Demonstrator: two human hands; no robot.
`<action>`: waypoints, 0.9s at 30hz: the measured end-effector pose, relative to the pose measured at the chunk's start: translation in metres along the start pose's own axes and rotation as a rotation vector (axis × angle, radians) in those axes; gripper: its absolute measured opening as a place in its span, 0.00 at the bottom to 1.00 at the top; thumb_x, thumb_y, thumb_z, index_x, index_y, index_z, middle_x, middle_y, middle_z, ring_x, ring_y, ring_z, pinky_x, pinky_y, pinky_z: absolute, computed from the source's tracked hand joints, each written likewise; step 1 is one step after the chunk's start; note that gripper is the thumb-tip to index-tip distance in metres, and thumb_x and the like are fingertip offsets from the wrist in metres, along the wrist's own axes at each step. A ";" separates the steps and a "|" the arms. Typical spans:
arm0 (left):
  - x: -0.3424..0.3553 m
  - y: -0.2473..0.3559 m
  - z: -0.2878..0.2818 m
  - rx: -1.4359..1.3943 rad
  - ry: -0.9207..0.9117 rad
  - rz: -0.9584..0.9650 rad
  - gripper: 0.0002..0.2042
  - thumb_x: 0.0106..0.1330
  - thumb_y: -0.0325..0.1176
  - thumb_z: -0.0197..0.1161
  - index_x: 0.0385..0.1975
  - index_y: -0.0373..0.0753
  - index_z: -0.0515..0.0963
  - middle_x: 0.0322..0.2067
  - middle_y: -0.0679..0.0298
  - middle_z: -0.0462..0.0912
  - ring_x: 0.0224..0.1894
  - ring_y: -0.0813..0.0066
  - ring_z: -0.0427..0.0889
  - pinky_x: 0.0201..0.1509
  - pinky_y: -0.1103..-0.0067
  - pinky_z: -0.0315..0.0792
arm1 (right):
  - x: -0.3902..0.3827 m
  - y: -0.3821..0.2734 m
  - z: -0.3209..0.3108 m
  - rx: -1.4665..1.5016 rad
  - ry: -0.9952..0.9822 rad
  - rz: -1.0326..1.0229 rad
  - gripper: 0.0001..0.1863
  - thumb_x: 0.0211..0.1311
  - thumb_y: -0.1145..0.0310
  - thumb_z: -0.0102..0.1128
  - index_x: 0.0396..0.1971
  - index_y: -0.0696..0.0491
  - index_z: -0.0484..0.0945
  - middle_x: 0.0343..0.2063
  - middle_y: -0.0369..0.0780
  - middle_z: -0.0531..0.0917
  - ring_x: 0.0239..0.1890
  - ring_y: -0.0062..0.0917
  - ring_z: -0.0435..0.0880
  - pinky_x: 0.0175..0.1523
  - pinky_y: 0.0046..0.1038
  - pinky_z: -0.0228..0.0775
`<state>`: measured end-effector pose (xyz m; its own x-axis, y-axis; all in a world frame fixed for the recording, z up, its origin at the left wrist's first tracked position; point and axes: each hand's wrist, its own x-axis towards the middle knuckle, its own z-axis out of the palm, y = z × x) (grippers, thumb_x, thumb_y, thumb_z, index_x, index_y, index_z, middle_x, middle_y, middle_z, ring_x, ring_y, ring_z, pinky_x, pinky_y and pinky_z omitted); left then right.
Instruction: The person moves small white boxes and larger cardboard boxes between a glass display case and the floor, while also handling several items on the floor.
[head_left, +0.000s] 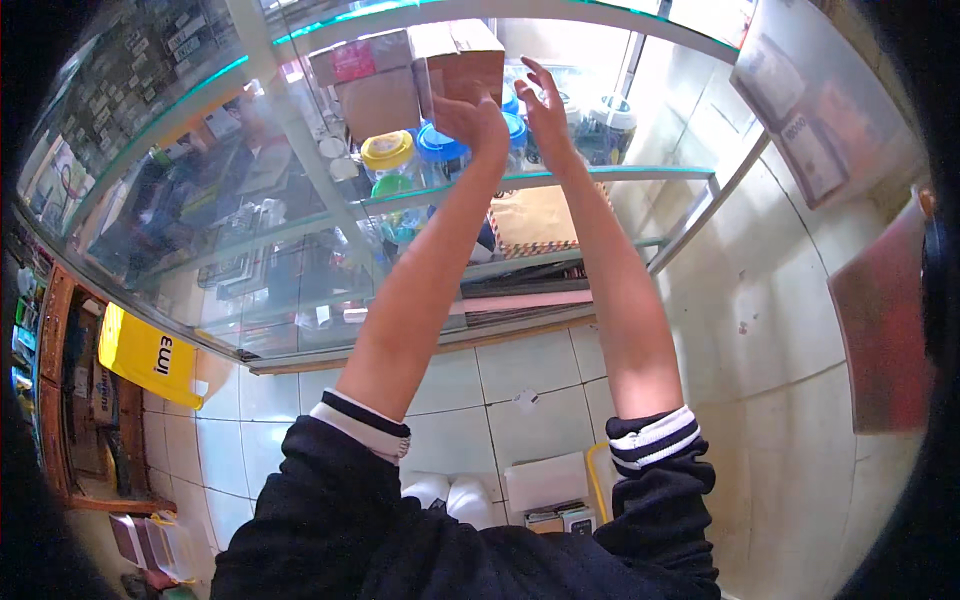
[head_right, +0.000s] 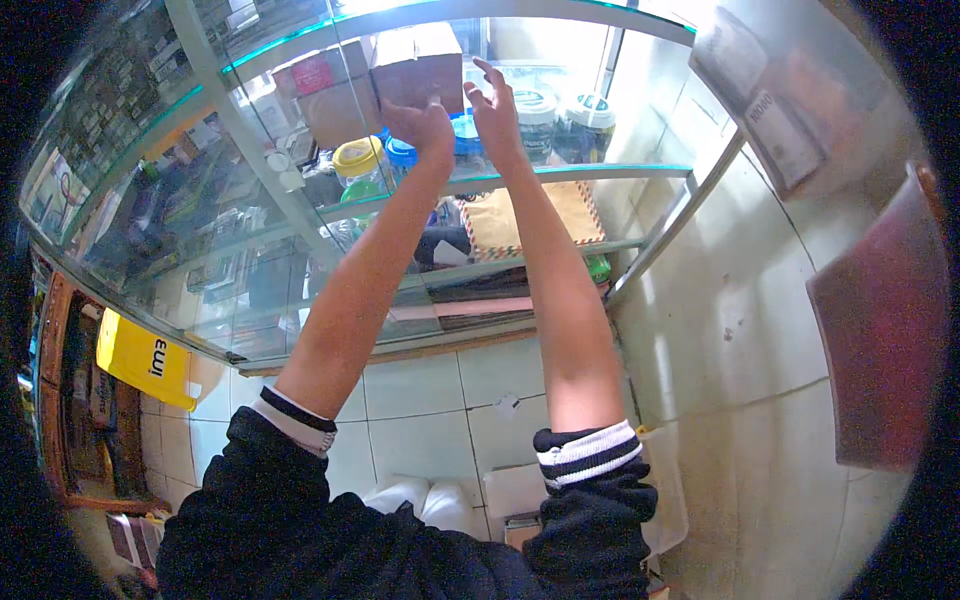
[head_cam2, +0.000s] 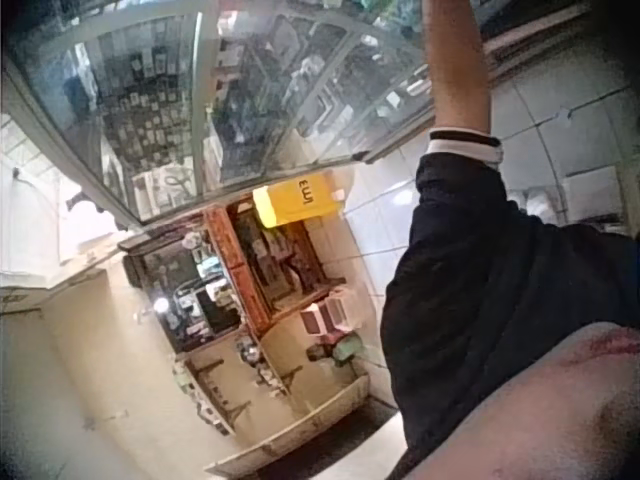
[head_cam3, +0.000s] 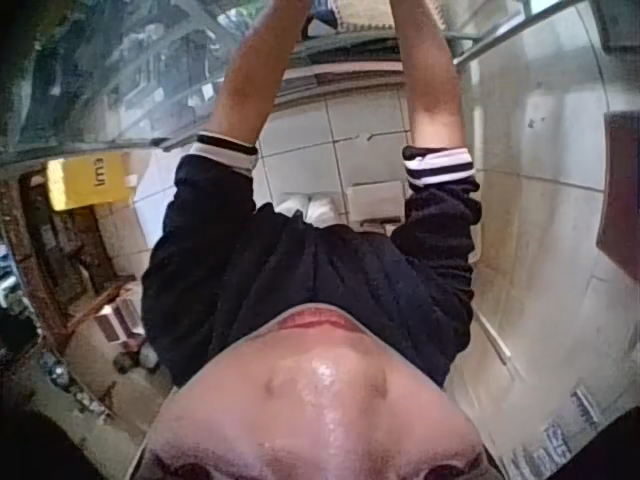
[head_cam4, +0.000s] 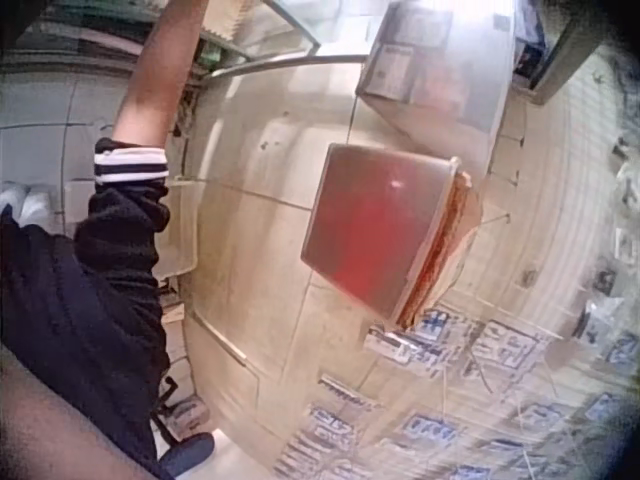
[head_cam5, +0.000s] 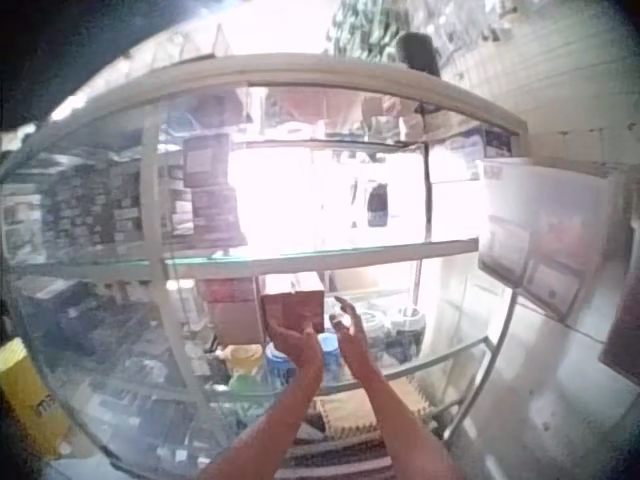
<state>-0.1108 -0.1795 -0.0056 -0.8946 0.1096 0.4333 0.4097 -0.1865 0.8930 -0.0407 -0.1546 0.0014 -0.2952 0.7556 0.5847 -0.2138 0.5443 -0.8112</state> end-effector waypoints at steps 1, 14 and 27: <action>0.006 -0.001 0.004 0.058 0.055 -0.039 0.35 0.48 0.31 0.61 0.55 0.30 0.50 0.54 0.45 0.54 0.57 0.50 0.53 0.59 0.63 0.48 | 0.007 0.003 0.004 -0.061 0.002 0.025 0.20 0.57 0.67 0.48 0.51 0.46 0.65 0.49 0.51 0.66 0.54 0.39 0.63 0.56 0.36 0.56; 0.018 -0.021 0.021 0.147 0.197 -0.131 0.27 0.55 0.36 0.56 0.55 0.41 0.56 0.53 0.50 0.56 0.56 0.52 0.55 0.57 0.63 0.55 | 0.049 0.039 0.015 -0.079 -0.264 -0.026 0.20 0.62 0.63 0.43 0.54 0.41 0.59 0.53 0.39 0.63 0.51 0.26 0.65 0.48 0.32 0.65; 0.005 -0.013 -0.013 0.109 0.064 0.029 0.31 0.46 0.46 0.62 0.46 0.35 0.59 0.42 0.47 0.66 0.47 0.50 0.64 0.50 0.62 0.58 | 0.023 0.006 0.007 -0.189 -0.152 0.036 0.22 0.61 0.57 0.44 0.55 0.42 0.59 0.54 0.40 0.64 0.55 0.30 0.62 0.54 0.32 0.57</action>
<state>-0.1230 -0.1894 -0.0161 -0.8900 0.0425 0.4540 0.4498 -0.0810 0.8894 -0.0555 -0.1363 0.0096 -0.4389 0.7202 0.5372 -0.0269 0.5871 -0.8091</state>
